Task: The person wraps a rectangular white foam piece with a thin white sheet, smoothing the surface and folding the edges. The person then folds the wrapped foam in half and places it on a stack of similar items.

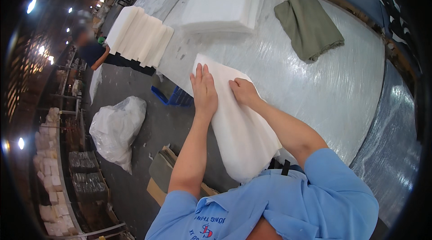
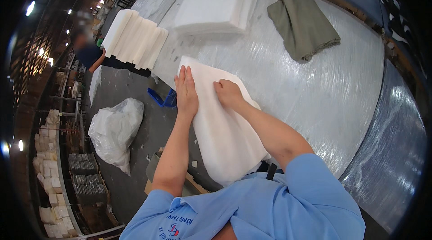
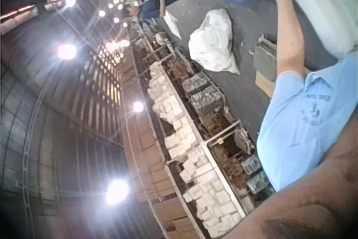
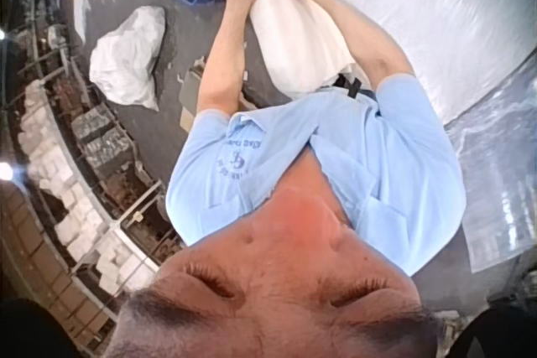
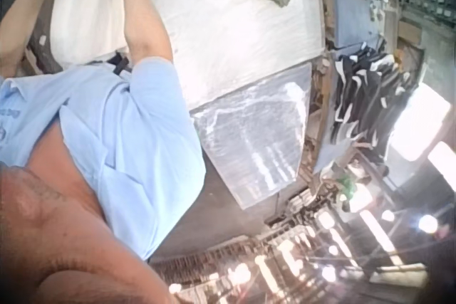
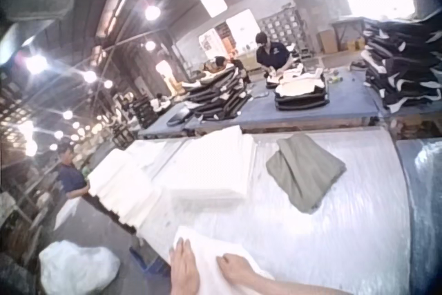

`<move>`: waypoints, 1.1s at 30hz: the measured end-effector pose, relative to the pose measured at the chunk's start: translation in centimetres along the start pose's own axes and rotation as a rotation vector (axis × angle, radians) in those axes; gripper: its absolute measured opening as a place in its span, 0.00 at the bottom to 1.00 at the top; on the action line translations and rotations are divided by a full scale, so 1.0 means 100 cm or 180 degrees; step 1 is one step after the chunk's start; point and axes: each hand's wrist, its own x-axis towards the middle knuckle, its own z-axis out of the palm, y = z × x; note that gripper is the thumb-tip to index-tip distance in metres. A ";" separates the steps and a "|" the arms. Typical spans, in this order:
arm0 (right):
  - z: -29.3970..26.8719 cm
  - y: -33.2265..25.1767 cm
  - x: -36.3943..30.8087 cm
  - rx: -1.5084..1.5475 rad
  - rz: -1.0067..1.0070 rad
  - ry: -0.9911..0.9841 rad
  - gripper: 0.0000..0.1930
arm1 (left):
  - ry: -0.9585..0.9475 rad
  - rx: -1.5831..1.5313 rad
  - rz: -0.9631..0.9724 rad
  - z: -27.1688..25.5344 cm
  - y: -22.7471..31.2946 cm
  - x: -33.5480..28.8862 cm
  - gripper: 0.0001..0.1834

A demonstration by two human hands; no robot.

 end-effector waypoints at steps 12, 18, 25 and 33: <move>-0.014 -0.015 -0.097 0.0464 -0.0513 0.0407 0.13 | 0.0082 0.0006 -0.0361 -0.006 0.007 -0.006 0.35; -0.003 -0.006 -0.146 0.0413 -0.1170 0.0805 0.12 | 0.0073 0.0193 -0.0291 0.007 0.025 0.007 0.34; -0.016 -0.020 -0.161 0.0631 -0.1567 0.0804 0.10 | 0.0215 0.0427 -0.0371 -0.005 0.000 -0.005 0.34; -0.012 0.025 -0.167 0.0190 -0.1066 0.0651 0.09 | 0.0184 0.0474 -0.0422 0.000 0.015 0.002 0.33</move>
